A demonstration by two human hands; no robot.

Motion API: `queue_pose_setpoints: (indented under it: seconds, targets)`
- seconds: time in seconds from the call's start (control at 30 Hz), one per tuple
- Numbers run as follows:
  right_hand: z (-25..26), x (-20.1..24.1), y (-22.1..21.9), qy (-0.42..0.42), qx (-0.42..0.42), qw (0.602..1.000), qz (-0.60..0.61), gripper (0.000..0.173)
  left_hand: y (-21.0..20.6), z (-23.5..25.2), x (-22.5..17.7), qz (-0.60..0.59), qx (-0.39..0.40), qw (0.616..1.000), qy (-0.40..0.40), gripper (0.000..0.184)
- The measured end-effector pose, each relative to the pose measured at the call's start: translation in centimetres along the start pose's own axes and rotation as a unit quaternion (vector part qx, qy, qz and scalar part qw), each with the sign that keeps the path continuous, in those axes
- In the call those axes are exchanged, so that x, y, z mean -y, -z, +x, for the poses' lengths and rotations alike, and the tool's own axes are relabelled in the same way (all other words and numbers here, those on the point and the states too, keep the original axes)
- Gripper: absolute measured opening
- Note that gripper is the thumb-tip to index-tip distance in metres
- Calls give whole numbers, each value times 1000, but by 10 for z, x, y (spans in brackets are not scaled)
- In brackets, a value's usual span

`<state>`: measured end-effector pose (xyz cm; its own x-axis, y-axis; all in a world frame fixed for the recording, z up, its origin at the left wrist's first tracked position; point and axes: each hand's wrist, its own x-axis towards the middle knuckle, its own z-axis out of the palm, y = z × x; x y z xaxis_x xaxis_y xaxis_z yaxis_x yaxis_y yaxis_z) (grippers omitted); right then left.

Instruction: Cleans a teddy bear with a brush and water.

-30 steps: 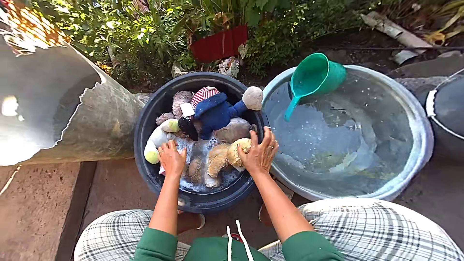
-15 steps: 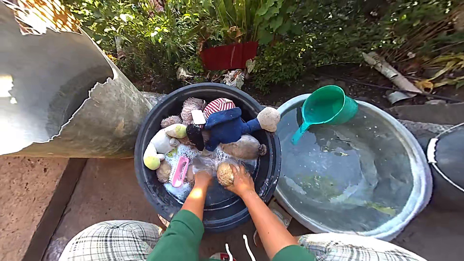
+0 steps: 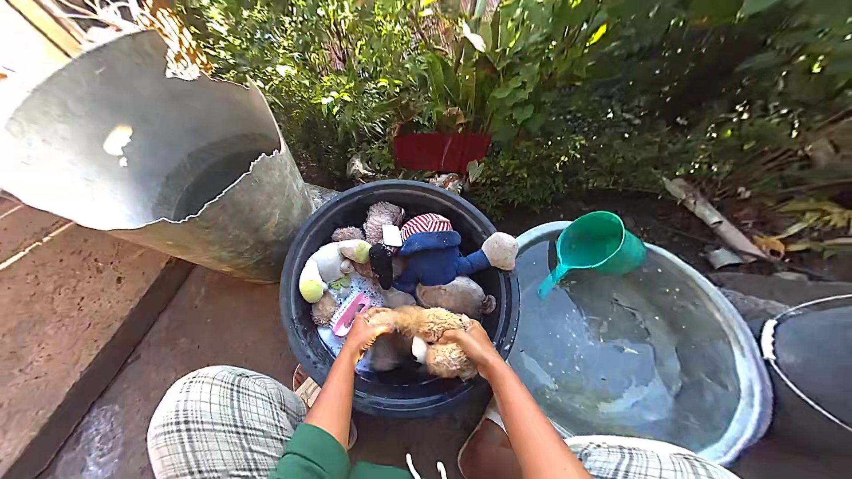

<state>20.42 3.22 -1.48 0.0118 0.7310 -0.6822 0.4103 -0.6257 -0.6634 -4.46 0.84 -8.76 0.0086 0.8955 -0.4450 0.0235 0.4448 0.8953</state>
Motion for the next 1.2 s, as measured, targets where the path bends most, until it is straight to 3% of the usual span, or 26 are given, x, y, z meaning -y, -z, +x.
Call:
queue_pose_setpoints:
  seconds: [0.1,0.17,0.23,0.4,0.53,0.67,0.8,0.87,0.97,1.03,1.13,1.2]
  targets:
    - [-33,12,0,49,0,994,98,56,-21,-4,-10,-243,-60,967,-42,45]
    - [-47,15,-4,92,1,987,129,45,-39,1,-18,-323,-58,942,-75,69]
    - [-53,13,-7,117,6,983,143,42,-54,7,-27,-296,-69,948,-92,80]
    - [-63,-3,-14,125,13,983,137,45,-80,13,-45,-47,-135,978,-149,42]
    - [-64,-11,-16,138,6,982,129,49,-82,13,-58,35,-194,976,-92,30]
    - [-62,-8,-15,165,-7,979,116,47,-79,32,-64,-43,-193,980,-19,50]
    - [-71,10,-2,203,7,964,174,36,-46,33,-67,-219,-55,973,42,70]
    - [-75,15,4,228,13,944,240,32,-16,27,-46,-185,-67,979,52,82]
    - [-75,19,6,244,14,899,363,28,7,17,10,-140,-119,978,94,55]
    - [-73,17,4,242,28,861,447,23,3,6,33,-240,-147,955,88,46]
    - [-70,15,-2,267,96,787,547,12,-14,-14,10,-398,-113,906,93,63]
    - [-63,13,-12,271,128,738,605,13,-24,-15,-6,-439,-50,896,40,77]
